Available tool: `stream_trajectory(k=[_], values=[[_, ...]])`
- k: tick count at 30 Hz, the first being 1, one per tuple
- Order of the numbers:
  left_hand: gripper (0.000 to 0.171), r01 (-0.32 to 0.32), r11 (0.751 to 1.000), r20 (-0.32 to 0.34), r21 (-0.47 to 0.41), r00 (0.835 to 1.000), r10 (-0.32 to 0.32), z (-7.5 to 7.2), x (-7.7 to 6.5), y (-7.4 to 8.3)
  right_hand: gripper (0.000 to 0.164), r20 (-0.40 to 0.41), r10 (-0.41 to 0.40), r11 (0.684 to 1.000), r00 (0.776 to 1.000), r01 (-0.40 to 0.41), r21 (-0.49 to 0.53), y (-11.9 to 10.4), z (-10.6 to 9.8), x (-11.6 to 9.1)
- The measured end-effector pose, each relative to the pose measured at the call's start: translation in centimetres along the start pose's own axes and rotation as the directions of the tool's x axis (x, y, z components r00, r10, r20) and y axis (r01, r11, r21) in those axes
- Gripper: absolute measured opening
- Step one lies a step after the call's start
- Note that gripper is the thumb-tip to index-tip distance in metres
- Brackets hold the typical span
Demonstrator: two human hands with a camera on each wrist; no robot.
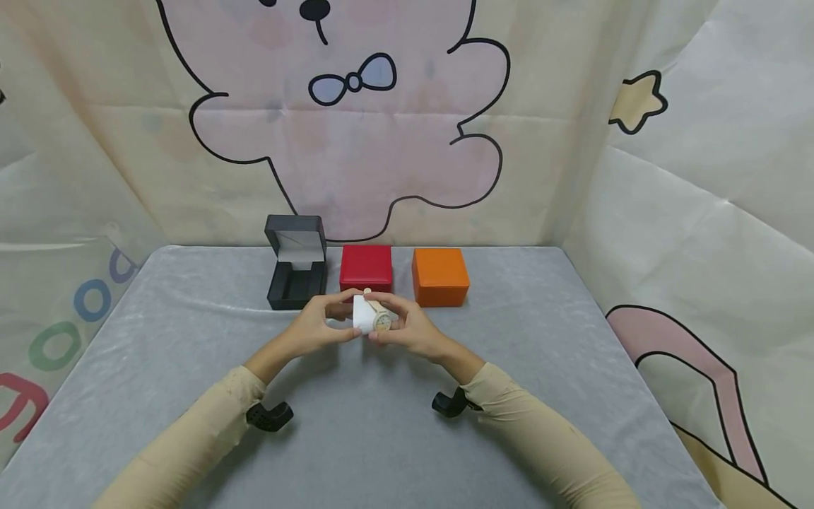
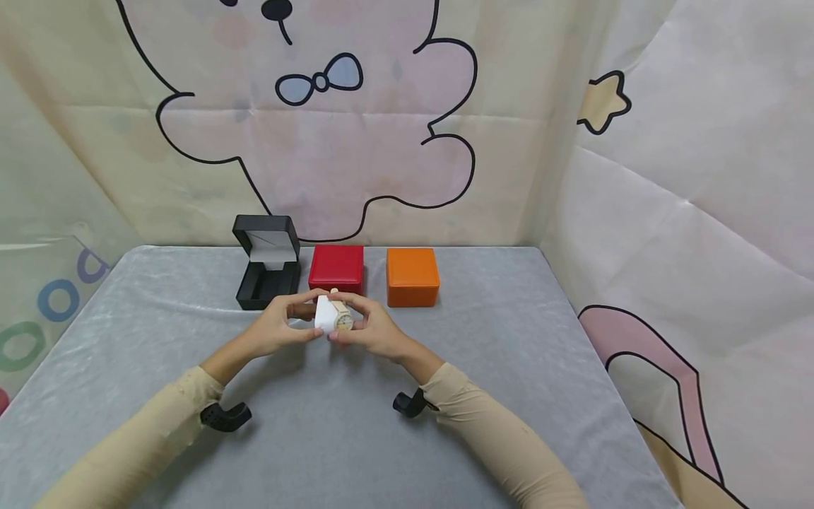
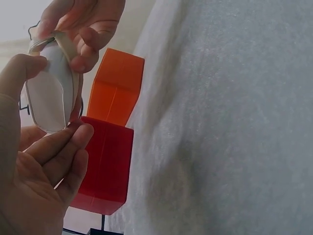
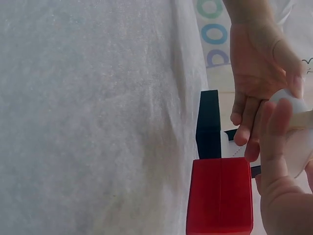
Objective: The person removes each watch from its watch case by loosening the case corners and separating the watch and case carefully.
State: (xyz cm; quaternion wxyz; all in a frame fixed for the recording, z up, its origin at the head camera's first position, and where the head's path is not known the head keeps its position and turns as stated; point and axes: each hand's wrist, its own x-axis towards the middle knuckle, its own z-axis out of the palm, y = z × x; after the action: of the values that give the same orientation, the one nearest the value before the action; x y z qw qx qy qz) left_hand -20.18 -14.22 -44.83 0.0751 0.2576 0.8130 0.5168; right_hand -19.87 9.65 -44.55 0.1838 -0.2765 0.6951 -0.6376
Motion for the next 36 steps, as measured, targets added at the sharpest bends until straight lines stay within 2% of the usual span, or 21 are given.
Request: stream_trajectory(k=[9, 16, 22, 29, 36], values=[[0.074, 0.013, 1.000, 0.026, -0.002, 1.000, -0.013, 0.17, -0.18, -0.31, 0.062, -0.004, 0.038, 0.998, 0.999, -0.038, 0.060, 0.28, 0.01, -0.36], [0.072, -0.007, 1.000, 0.031, 0.009, 0.999, 0.006, 0.20, -0.24, -0.14, 0.062, -0.013, 0.044, 0.998, 0.999, -0.044, 0.046, 0.15, 0.07, -0.43], [0.071, -0.021, 1.000, 0.040, 0.005, 0.999, 0.021, 0.00, -0.26, -0.04, 0.065, 0.029, 0.014, 0.999, 0.999, -0.016, 0.052, 0.20, -0.15, -0.38], [0.069, -0.026, 0.999, 0.073, -0.039, 0.997, 0.029, -0.35, -0.19, -0.14, 0.066, 0.070, -0.002, 1.000, 0.998, 0.000, 0.031, 0.21, -0.53, -0.56], [0.067, -0.043, 0.998, 0.095, -0.048, 0.994, 0.048, -0.62, -0.23, -0.20, 0.065, 0.116, 0.025, 0.999, 0.993, -0.028, 0.023, 0.06, -0.66, -0.59]])
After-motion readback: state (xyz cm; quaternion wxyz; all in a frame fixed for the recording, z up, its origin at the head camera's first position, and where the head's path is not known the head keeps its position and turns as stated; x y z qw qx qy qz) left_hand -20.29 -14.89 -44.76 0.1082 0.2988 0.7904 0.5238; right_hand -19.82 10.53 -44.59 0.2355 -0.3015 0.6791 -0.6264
